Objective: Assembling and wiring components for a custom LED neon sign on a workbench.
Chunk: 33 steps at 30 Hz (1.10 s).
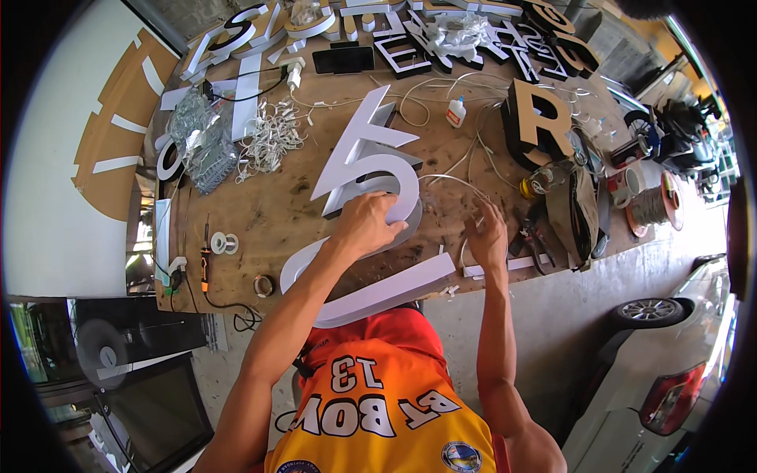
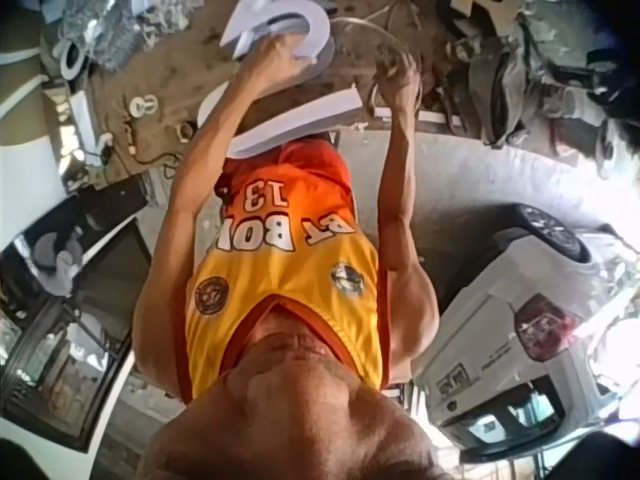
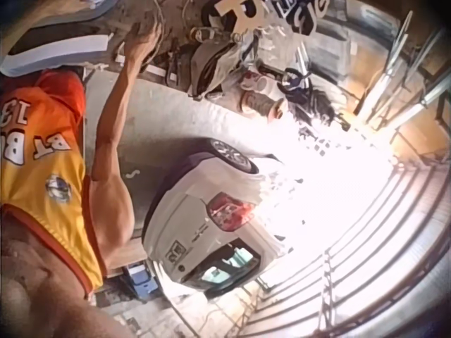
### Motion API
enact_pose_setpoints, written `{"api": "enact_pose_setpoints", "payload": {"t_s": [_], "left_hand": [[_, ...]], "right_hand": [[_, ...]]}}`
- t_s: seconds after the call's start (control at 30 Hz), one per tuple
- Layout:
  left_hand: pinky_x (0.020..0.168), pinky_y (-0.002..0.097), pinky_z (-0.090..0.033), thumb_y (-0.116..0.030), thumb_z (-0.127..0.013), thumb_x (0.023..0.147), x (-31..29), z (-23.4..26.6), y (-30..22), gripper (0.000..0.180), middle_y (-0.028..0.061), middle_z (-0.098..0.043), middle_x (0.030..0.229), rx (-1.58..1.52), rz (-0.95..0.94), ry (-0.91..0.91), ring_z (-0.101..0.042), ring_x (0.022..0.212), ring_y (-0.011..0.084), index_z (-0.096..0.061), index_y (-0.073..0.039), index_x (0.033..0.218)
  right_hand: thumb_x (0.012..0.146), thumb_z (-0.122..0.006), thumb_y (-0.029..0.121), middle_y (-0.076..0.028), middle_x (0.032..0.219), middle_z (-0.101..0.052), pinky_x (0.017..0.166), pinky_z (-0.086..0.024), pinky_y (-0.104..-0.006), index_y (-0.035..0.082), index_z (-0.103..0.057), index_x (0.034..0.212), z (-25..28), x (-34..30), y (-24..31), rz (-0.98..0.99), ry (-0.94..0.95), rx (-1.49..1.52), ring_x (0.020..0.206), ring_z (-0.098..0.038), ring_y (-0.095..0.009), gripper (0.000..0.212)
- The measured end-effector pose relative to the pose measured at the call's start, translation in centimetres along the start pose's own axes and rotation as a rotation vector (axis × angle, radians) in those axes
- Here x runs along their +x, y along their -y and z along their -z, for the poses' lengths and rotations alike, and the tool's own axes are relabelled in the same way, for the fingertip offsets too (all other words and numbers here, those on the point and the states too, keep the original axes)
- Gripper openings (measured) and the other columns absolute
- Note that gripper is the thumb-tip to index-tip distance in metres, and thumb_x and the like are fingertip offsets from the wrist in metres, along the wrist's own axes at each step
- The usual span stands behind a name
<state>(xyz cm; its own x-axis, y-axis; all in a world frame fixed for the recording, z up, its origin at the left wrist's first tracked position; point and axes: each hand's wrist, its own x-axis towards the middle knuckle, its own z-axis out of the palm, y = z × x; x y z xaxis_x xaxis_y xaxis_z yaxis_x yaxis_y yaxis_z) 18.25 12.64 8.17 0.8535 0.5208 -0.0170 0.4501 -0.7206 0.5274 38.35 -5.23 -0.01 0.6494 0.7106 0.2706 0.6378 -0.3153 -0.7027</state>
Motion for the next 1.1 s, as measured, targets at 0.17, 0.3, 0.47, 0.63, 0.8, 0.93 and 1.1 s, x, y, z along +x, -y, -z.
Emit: {"api": "enact_pose_setpoints", "payload": {"t_s": [0.17, 0.3, 0.47, 0.63, 0.8, 0.93, 1.1], "left_hand": [[0.082, 0.0434, -0.053, -0.028, -0.083, 0.072, 0.0, -2.5, 1.1, 0.048, 0.0172, -0.069, 0.104, 0.071, 0.010, 0.067, -0.066, 0.096, 0.0371, -0.071, 0.000, 0.108], [0.081, 0.0431, -0.053, -0.028, -0.083, 0.072, -0.6, -3.6, 1.2, 0.044, 0.0167, -0.068, 0.100, 0.077, -0.007, 0.020, -0.066, 0.094, 0.0375, -0.071, 0.001, 0.103], [0.080, 0.0432, -0.054, -0.028, -0.082, 0.072, -1.2, -3.2, 0.9, 0.040, 0.0164, -0.067, 0.097, 0.089, 0.012, 0.068, -0.066, 0.092, 0.0373, -0.071, 0.001, 0.097], [0.080, 0.0440, -0.054, -0.027, -0.081, 0.074, -1.1, -4.1, 1.2, 0.036, 0.0158, -0.064, 0.097, 0.127, 0.015, 0.084, -0.066, 0.091, 0.0369, -0.070, 0.001, 0.094], [0.079, 0.0436, -0.056, -0.026, -0.080, 0.075, -0.9, -4.4, 1.1, 0.033, 0.0164, -0.065, 0.098, 0.165, -0.032, 0.089, -0.067, 0.091, 0.0357, -0.069, 0.002, 0.090], [0.079, 0.0426, -0.056, -0.026, -0.080, 0.075, -1.3, -4.2, 1.0, 0.033, 0.0161, -0.066, 0.099, 0.181, -0.028, 0.090, -0.068, 0.093, 0.0345, -0.069, 0.002, 0.089], [0.080, 0.0417, -0.056, -0.028, -0.081, 0.075, -1.8, -4.4, 0.6, 0.035, 0.0144, -0.065, 0.097, 0.177, -0.010, 0.036, -0.067, 0.092, 0.0334, -0.069, 0.001, 0.091]], "right_hand": [[0.081, -0.068, 0.006, -0.020, 0.115, -0.066, 0.089, -0.052, -0.0412, 0.001, -0.064, 0.120, -1.9, 0.9, 2.1, -0.002, 0.086, 0.151, 0.101, -0.065, -0.037, 0.039], [0.082, -0.069, 0.008, -0.020, 0.115, -0.066, 0.086, -0.053, -0.0413, 0.001, -0.064, 0.120, -3.1, 2.0, 2.2, -0.004, 0.129, 0.196, 0.098, -0.067, -0.036, 0.039], [0.082, -0.070, 0.011, -0.019, 0.113, -0.066, 0.082, -0.053, -0.0420, 0.002, -0.064, 0.120, -4.4, 3.7, 2.1, 0.020, 0.128, 0.189, 0.094, -0.067, -0.036, 0.039], [0.079, -0.071, 0.010, -0.016, 0.112, -0.067, 0.075, -0.054, -0.0358, 0.001, -0.065, 0.119, -6.4, 6.9, 2.7, 0.058, 0.074, 0.155, 0.088, -0.068, -0.030, 0.041], [0.077, -0.076, 0.018, -0.015, 0.110, -0.068, 0.080, -0.053, -0.0399, 0.003, -0.067, 0.115, -8.1, 9.3, 3.5, 0.175, 0.068, 0.081, 0.092, -0.066, -0.033, 0.042], [0.076, -0.079, 0.024, -0.014, 0.107, -0.069, 0.085, -0.051, -0.0450, 0.004, -0.069, 0.108, -9.2, 10.2, 5.3, 0.272, 0.086, -0.019, 0.099, -0.064, -0.036, 0.040], [0.073, -0.080, 0.028, -0.012, 0.103, -0.071, 0.086, -0.049, -0.0453, 0.005, -0.072, 0.104, -10.0, 10.8, 4.9, 0.298, 0.103, -0.116, 0.100, -0.063, -0.035, 0.039]]}}
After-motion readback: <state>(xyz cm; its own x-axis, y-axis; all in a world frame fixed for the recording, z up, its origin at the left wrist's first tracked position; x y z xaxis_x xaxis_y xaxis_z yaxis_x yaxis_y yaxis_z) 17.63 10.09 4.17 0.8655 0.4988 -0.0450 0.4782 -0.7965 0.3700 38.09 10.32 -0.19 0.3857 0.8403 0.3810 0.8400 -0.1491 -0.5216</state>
